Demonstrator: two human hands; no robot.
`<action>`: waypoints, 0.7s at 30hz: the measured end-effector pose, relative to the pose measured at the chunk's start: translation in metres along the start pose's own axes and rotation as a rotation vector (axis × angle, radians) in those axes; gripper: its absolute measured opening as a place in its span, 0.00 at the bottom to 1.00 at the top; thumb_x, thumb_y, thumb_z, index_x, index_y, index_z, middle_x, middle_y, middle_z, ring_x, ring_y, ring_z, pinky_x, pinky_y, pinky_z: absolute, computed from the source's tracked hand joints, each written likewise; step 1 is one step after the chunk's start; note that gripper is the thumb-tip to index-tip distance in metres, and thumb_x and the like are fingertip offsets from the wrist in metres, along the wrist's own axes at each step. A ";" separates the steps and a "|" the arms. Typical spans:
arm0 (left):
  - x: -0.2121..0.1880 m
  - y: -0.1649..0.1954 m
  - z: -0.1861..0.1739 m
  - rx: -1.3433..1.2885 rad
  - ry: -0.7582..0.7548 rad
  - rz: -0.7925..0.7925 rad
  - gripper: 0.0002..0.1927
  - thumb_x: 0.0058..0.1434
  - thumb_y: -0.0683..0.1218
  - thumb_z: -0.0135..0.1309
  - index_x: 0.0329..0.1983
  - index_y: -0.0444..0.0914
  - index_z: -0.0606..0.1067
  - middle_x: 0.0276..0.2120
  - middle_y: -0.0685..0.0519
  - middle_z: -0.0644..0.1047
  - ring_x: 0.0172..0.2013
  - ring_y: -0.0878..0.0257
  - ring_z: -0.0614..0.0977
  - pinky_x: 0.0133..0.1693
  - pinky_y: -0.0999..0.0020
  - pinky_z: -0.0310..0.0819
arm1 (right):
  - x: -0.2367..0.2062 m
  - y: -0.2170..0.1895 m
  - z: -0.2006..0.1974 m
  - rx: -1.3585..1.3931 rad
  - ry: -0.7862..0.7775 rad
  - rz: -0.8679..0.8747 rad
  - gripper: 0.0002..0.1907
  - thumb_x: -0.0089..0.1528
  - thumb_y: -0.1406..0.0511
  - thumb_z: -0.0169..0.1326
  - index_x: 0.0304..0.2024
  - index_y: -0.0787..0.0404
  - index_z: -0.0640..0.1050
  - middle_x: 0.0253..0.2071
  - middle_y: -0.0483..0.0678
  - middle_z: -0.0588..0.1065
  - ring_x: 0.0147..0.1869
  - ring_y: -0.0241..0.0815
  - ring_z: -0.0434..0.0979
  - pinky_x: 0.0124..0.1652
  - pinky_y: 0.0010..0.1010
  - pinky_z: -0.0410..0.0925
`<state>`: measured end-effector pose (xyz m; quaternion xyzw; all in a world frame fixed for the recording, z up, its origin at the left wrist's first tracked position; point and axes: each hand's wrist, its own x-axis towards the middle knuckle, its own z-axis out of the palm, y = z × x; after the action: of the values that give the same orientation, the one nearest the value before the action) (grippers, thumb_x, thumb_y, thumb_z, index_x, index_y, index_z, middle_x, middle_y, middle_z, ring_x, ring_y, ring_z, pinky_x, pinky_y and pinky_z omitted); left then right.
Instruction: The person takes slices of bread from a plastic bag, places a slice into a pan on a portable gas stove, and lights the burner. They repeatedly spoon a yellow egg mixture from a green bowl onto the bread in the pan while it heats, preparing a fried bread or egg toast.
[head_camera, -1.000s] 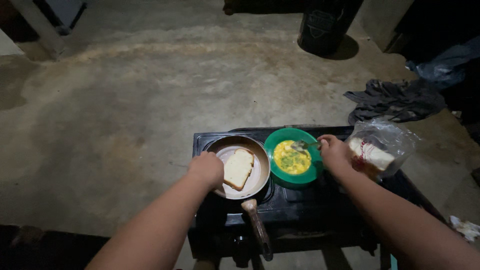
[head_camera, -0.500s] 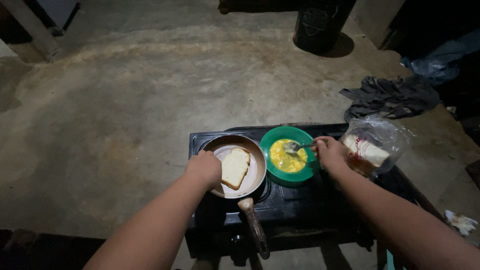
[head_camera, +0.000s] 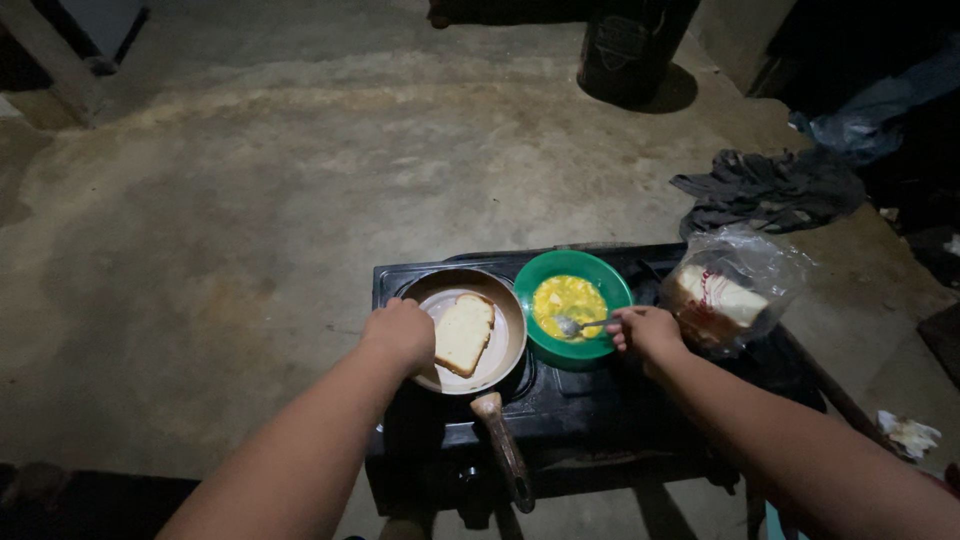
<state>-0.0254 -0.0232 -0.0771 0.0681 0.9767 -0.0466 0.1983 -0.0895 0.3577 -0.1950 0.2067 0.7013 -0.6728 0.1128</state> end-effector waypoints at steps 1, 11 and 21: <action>-0.001 0.000 -0.001 0.004 0.002 -0.003 0.22 0.56 0.49 0.63 0.54 0.40 0.80 0.58 0.46 0.74 0.60 0.51 0.74 0.58 0.56 0.72 | 0.000 0.000 -0.002 0.002 -0.014 0.030 0.13 0.69 0.67 0.45 0.51 0.66 0.77 0.34 0.53 0.80 0.26 0.38 0.72 0.28 0.29 0.69; 0.001 -0.001 0.001 -0.004 0.008 0.011 0.24 0.53 0.49 0.65 0.53 0.40 0.80 0.58 0.47 0.73 0.61 0.51 0.73 0.59 0.57 0.72 | -0.002 -0.007 -0.008 0.113 -0.056 0.107 0.11 0.70 0.66 0.45 0.50 0.66 0.75 0.34 0.55 0.79 0.27 0.40 0.72 0.30 0.31 0.70; 0.003 -0.003 0.006 0.035 -0.014 0.010 0.21 0.57 0.49 0.60 0.55 0.40 0.79 0.59 0.46 0.73 0.61 0.50 0.73 0.59 0.56 0.72 | 0.010 -0.022 -0.015 0.111 -0.005 -0.276 0.12 0.72 0.68 0.44 0.53 0.67 0.75 0.32 0.52 0.75 0.27 0.37 0.70 0.28 0.28 0.67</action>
<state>-0.0263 -0.0261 -0.0834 0.0761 0.9740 -0.0631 0.2040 -0.1059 0.3740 -0.1785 0.1128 0.6844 -0.7203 0.0095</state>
